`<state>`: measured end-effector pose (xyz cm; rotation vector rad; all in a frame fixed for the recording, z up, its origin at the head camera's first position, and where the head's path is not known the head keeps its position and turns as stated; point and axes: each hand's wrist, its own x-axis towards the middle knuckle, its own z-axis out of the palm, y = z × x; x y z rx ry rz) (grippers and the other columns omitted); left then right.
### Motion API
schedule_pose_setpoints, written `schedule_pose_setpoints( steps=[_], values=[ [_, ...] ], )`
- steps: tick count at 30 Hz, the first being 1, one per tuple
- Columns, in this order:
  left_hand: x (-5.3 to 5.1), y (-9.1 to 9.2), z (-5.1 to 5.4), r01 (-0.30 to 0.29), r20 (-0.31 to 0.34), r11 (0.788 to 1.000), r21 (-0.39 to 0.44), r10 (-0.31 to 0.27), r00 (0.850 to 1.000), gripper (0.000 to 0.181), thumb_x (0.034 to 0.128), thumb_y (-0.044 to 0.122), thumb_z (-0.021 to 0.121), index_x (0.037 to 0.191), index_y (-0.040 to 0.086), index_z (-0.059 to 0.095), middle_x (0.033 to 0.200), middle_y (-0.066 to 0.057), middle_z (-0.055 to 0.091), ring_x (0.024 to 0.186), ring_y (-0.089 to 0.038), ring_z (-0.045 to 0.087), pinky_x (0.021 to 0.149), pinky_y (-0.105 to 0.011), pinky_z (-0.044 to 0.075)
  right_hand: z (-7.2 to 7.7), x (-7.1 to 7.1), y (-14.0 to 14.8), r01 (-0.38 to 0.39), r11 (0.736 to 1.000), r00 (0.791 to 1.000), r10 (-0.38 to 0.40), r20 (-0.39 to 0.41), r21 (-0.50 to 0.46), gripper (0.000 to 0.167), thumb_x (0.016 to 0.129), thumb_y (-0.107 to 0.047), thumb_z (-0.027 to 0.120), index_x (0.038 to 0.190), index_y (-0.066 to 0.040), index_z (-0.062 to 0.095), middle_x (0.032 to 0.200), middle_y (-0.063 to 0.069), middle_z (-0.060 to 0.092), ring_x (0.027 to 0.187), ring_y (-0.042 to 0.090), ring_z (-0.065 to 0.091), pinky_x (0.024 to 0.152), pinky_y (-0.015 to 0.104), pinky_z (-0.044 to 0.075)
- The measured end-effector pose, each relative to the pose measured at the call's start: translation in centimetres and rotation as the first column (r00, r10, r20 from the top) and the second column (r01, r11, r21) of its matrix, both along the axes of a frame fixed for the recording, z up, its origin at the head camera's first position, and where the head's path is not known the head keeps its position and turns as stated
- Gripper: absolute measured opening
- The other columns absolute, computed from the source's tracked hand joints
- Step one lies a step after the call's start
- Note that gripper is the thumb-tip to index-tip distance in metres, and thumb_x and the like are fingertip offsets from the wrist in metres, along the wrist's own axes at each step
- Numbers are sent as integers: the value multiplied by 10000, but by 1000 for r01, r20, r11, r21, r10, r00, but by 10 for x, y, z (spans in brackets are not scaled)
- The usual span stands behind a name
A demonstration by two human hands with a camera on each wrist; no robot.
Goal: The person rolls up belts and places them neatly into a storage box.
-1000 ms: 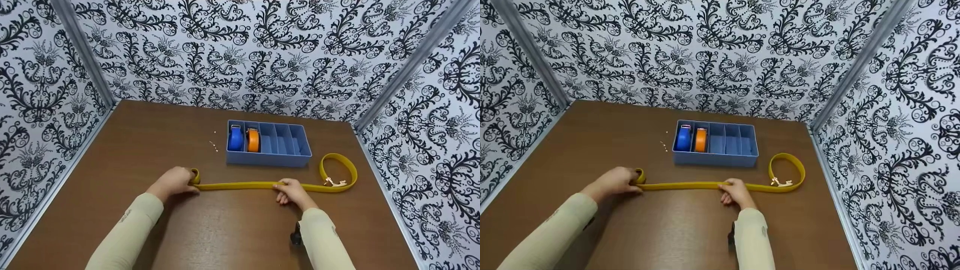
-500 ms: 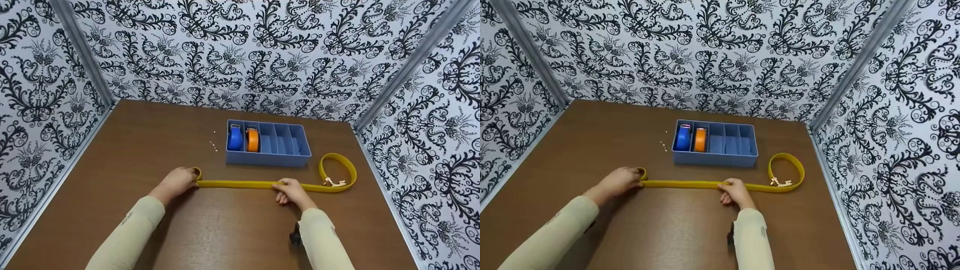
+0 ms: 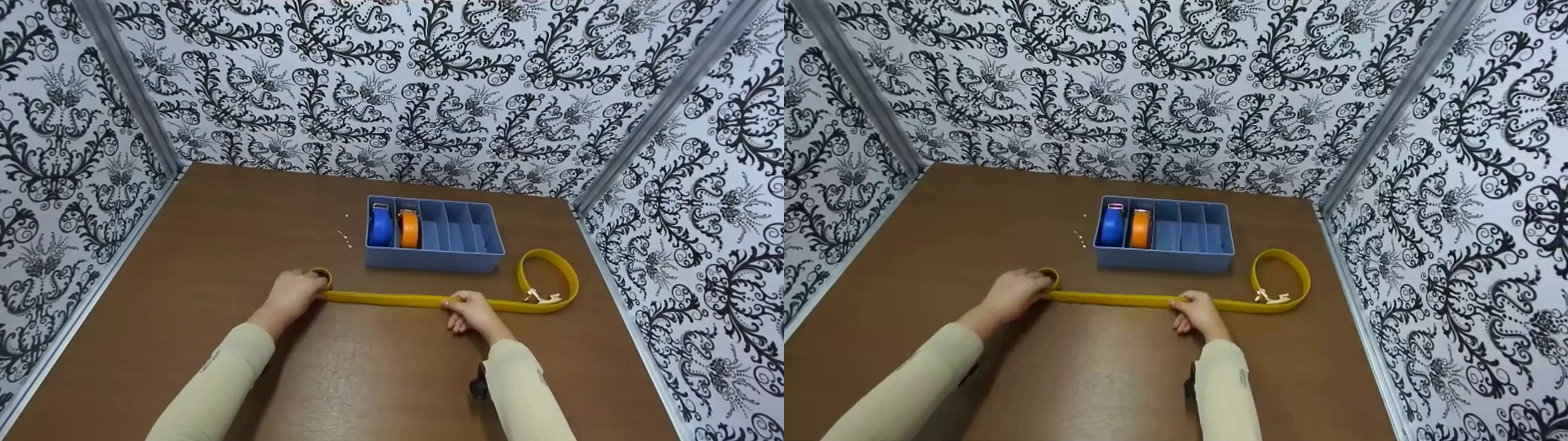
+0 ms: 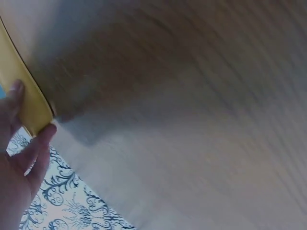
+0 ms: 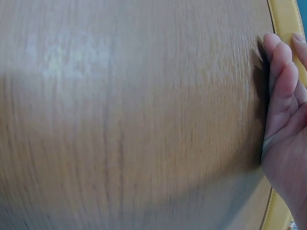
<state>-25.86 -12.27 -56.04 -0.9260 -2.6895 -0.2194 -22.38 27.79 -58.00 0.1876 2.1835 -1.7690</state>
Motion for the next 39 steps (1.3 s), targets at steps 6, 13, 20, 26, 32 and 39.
schedule_pose_setpoints(
  steps=[6,13,20,26,32,39],
  values=[
    [0,5,5,-1,152,999,49,-6,988,119,866,-43,641,829,69,621,787,-77,578,733,-304,573,667,-452,494,-1,0,-1,3,1000,1000,-3,4,1,211,938,-164,658,965,42,622,554,127,626,391,128,571,375,231,463],
    [1,7,6,-20,236,999,45,9,972,93,895,-51,620,933,28,591,886,-136,627,847,-355,628,774,-489,515,0,-1,-1,-3,1000,1000,3,-3,8,246,937,-183,661,995,53,625,570,127,634,397,124,570,386,230,470],
    [5,10,3,11,200,997,82,-27,979,154,875,-82,613,943,50,656,934,-103,599,865,-335,624,793,-472,515,-1,0,0,-16,1000,1000,16,-11,-3,238,951,-156,637,1010,74,619,583,133,643,410,122,576,396,216,469],
    [5,15,1,25,228,997,76,-42,973,136,827,-9,622,940,42,678,1055,-135,629,934,-360,621,865,-484,494,-3,-1,1,-15,1000,1000,15,-17,6,238,949,-162,642,1014,66,625,596,146,648,414,126,575,396,220,469],
    [5,20,0,-56,311,996,72,31,950,322,793,360,792,848,69,665,1083,-155,663,1043,-375,596,938,-474,456,11,4,-1,-30,999,1000,30,-3,-13,222,951,-124,632,1010,90,618,611,183,650,425,141,584,406,235,481],
    [5,26,-4,16,190,993,116,-38,981,149,887,234,710,884,88,676,1033,-129,655,990,-404,601,948,-535,439,28,9,-5,-52,999,998,52,18,5,237,958,-109,616,1037,114,609,646,230,656,431,151,595,427,253,501]
  ],
)
